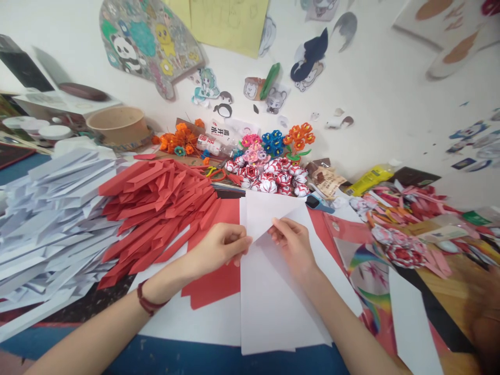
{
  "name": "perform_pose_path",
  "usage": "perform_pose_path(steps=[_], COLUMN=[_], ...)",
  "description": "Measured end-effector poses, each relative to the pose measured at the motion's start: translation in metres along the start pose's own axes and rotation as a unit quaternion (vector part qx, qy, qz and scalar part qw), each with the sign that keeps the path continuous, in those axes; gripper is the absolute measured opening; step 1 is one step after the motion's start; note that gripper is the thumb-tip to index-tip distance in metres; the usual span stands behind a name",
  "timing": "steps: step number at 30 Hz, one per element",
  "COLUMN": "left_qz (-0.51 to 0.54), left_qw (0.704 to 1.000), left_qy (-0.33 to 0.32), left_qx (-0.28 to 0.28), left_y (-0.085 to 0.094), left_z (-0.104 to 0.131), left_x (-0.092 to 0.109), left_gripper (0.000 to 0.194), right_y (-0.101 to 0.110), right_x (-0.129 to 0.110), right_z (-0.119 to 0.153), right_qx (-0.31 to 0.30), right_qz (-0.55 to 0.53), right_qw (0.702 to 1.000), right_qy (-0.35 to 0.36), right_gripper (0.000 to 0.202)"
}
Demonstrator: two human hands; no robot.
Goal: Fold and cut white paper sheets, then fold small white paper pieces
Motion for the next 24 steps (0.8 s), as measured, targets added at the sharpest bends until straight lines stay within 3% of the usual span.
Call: perform_pose_path(steps=[12,24], left_qz=[0.023,0.031], left_qw=[0.999,0.999], left_qy=[-0.026,-0.041], left_qx=[0.01,-0.008], left_y=[-0.008,-0.011], left_z=[-0.001,-0.001], left_x=[-0.008,-0.009], left_gripper=[0.038,0.038], right_y=[0.01,0.023], right_x=[0.003,-0.003], right_z=[-0.012,-0.026], right_qx=[0.066,0.132], right_qz=[-0.076,-0.154], right_qw=[0.994,0.979], right_qy=[-0.044,-0.029], right_gripper=[0.02,0.021])
Point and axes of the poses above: each hand's wrist, its own z-axis away from the middle knuckle, its own y-axis out of the back of the hand, x = y × z, the point moved 2 cm from there along -z, towards the middle knuckle, and after that the axes turned 6 degrees about x, right-handed, at the moved point
